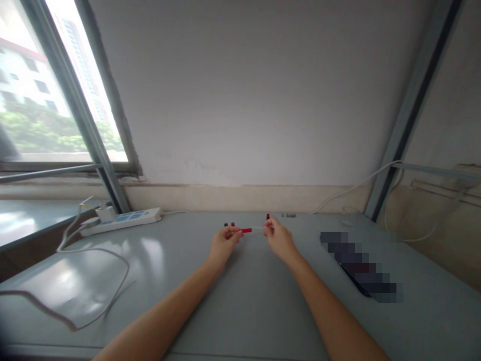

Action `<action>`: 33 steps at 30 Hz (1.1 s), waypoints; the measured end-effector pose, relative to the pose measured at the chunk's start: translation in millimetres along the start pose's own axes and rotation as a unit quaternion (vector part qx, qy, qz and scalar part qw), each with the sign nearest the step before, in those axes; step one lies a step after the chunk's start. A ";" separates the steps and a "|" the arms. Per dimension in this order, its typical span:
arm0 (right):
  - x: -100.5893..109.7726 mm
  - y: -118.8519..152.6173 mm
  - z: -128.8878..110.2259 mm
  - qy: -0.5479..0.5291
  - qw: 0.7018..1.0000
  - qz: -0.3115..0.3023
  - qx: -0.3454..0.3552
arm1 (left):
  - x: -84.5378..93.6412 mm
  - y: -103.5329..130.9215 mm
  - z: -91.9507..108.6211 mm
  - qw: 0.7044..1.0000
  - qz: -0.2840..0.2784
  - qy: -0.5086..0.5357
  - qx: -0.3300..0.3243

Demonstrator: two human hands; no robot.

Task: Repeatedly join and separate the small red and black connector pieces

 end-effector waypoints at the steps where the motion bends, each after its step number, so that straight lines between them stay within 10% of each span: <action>1: -0.3 0.0 0.9 0.001 1.000 -0.002 -0.005 | 0.3 0.4 0.7 1.000 0.002 0.003 0.001; 33: -20.9 7.5 -12.6 -0.143 0.981 -0.129 -0.017 | -11.9 14.5 16.2 0.996 -0.064 0.036 0.059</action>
Point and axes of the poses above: each hand's wrist, its own y-axis away from the middle knuckle, its own x-axis out of the back of the hand, z = x × y, the point moved 6 cm from there along -y, towards the middle knuckle, and after that the axes turned 3 degrees about -z, right-handed, at the moved point
